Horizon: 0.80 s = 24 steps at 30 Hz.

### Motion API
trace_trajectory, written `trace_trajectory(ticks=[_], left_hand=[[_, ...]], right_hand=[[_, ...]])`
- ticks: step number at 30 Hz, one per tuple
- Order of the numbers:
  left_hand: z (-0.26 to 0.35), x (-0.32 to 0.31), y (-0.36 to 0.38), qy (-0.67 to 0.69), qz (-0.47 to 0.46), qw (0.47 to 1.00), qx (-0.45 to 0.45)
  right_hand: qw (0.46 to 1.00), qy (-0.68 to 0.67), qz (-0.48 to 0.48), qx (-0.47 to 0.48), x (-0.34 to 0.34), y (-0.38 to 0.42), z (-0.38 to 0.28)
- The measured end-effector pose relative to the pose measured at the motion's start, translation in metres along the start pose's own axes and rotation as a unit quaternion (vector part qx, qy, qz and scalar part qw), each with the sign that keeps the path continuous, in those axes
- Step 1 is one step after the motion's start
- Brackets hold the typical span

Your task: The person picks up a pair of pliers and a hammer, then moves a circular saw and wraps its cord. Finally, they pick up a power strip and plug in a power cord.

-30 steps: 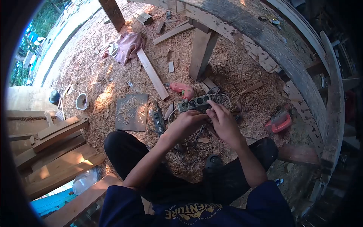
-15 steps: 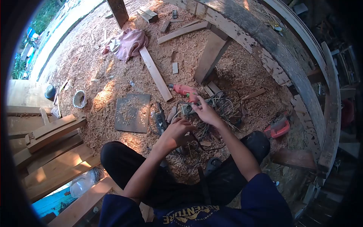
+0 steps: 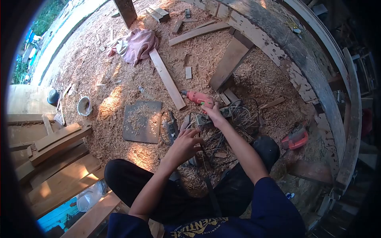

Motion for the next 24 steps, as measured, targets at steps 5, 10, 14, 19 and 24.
trace_trajectory(ticks=[5,10,14,19,24], left_hand=[[-0.02,0.001,0.001,0.036,0.003,0.999,0.036],[-0.008,0.012,-0.013,0.062,0.043,0.995,0.07],[-0.013,0.012,-0.02,0.047,0.104,0.991,0.068],[-0.026,-0.001,-0.036,0.19,0.172,0.956,0.142],[-0.029,-0.011,-0.056,0.423,0.184,0.868,0.183]], right_hand=[[0.979,-0.086,-0.166,-0.077,-0.008,-0.034,0.039],[0.994,-0.11,0.002,-0.002,-0.015,0.006,0.01],[0.979,-0.052,0.068,0.187,-0.004,0.042,-0.037],[0.96,-0.056,0.04,0.271,0.027,0.083,-0.078],[0.951,-0.131,-0.058,0.273,0.064,0.131,-0.099]])
Point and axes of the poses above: each hand's wrist, its own y-axis away from the middle knuckle, its own x-axis out of the back of the hand, z = x × y, the point moved 2 cm from there along -y, towards the middle knuckle, and after that the axes turned 6 degrees about y, right-handed, at the moved point
